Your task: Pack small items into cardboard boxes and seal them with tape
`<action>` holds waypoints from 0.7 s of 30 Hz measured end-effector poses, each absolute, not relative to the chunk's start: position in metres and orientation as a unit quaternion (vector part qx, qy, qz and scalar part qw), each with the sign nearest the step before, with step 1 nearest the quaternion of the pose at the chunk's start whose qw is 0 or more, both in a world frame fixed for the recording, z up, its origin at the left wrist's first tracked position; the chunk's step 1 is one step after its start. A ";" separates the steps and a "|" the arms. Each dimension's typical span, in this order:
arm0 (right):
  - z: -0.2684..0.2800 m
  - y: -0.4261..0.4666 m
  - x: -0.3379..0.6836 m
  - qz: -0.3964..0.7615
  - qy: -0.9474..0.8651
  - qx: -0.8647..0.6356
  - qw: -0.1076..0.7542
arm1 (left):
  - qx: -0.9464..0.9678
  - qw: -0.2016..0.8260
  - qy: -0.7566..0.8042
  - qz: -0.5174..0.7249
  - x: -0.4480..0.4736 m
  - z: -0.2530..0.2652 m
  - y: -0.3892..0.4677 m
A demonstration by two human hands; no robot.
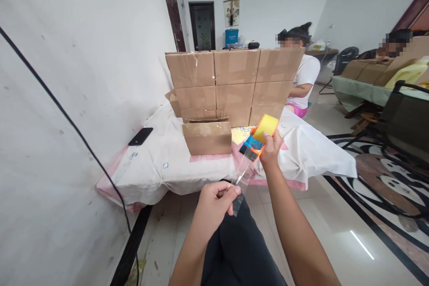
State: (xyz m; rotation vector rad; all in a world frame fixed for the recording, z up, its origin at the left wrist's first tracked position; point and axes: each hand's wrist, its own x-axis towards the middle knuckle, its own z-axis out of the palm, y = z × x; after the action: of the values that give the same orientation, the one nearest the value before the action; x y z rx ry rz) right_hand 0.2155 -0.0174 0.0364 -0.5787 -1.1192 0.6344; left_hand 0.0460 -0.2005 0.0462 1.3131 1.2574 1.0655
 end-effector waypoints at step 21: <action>0.010 -0.019 0.219 -0.003 -0.646 -0.341 0.683 | 0.543 0.484 0.562 0.394 -0.003 0.064 -0.214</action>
State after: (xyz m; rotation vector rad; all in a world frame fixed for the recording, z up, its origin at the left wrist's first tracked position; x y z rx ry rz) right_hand 0.2186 -0.0190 0.0101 -0.7643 -1.4473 -0.0065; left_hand -0.0029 -0.2138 0.0644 1.3222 1.3691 0.9585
